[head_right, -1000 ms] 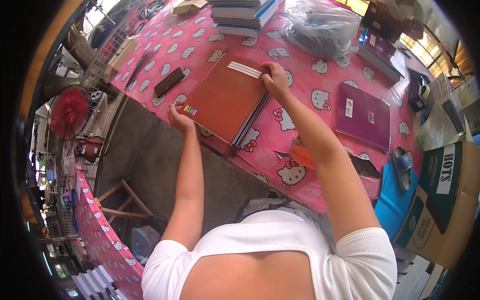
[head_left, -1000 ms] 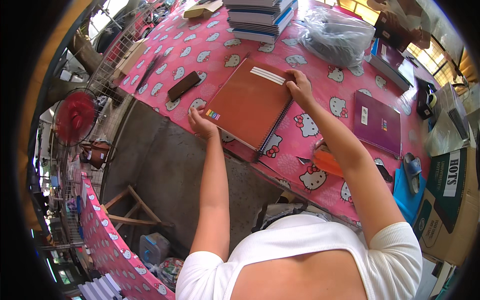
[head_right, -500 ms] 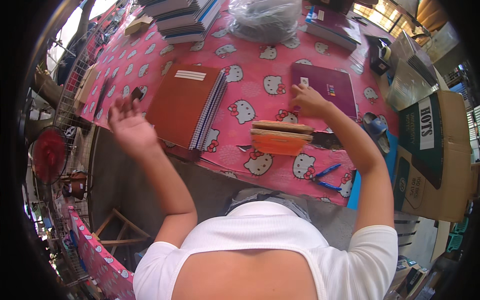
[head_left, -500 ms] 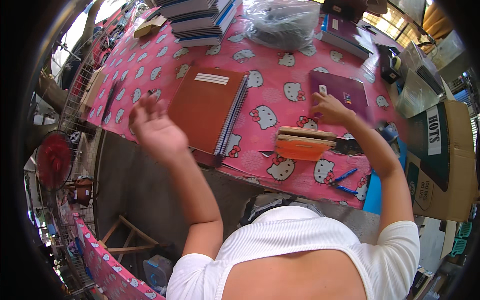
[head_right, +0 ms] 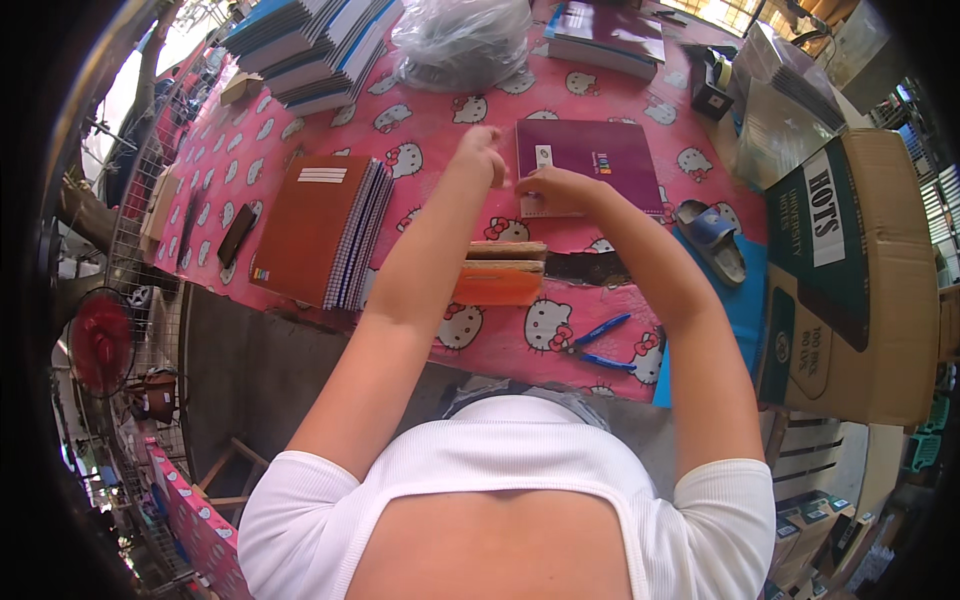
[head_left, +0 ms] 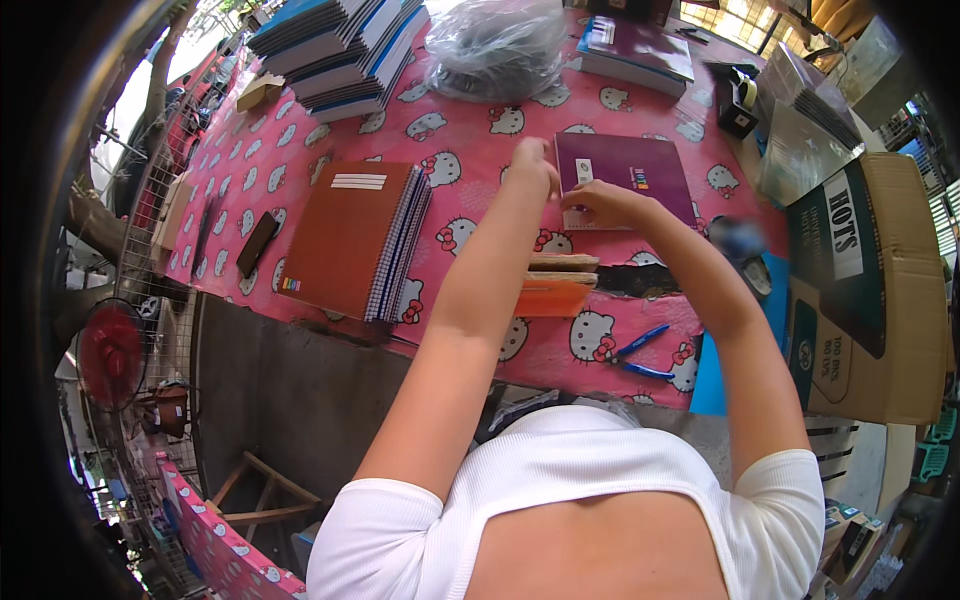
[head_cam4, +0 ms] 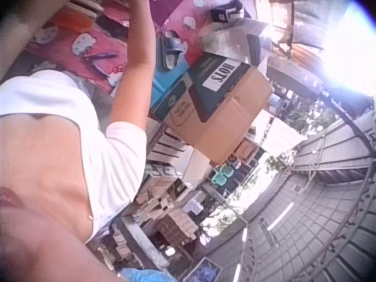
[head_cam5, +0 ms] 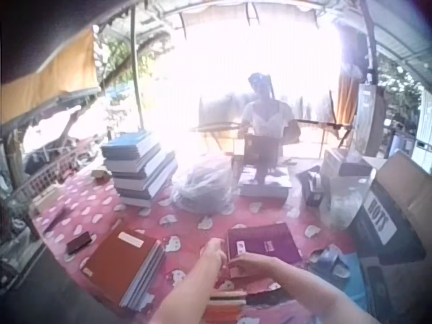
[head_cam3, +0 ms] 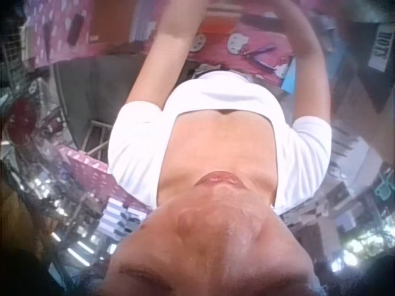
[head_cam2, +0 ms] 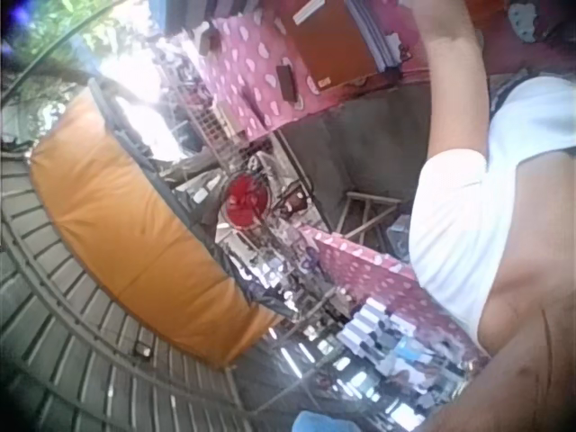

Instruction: The person prepares spiral-bound notebooks by inserting plastic spiral coils into pre-punched holes of different colored notebooks and trimming the excess coil.

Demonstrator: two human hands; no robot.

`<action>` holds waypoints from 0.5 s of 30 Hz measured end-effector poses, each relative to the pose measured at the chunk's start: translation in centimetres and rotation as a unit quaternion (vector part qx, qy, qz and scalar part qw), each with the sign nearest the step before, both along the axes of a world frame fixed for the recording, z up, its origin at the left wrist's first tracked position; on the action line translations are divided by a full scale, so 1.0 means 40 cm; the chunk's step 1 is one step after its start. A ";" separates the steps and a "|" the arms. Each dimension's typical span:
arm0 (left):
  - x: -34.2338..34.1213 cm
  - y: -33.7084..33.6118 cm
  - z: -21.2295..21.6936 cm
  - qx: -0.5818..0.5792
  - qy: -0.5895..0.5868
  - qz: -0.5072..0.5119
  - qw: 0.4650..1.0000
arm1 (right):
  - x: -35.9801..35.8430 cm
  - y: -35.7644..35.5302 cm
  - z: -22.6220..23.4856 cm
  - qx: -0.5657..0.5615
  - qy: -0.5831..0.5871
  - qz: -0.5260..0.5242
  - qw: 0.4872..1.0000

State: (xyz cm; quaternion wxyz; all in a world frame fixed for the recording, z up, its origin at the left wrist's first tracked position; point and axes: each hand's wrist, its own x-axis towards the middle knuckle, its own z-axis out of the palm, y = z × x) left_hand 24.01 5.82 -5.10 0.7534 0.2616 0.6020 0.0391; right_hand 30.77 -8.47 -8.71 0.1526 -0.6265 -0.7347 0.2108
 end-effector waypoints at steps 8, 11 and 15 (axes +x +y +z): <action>-0.034 -0.003 -0.165 0.039 -0.070 -0.066 0.995 | -0.015 -0.003 -0.037 0.016 -0.061 0.019 0.998; -0.052 -0.005 -0.134 0.018 -0.065 -0.079 0.995 | -0.051 -0.010 -0.053 0.025 -0.191 0.020 0.981; -0.060 -0.009 -0.126 0.039 -0.064 -0.103 0.992 | -0.048 -0.023 -0.066 0.100 -0.151 0.004 0.983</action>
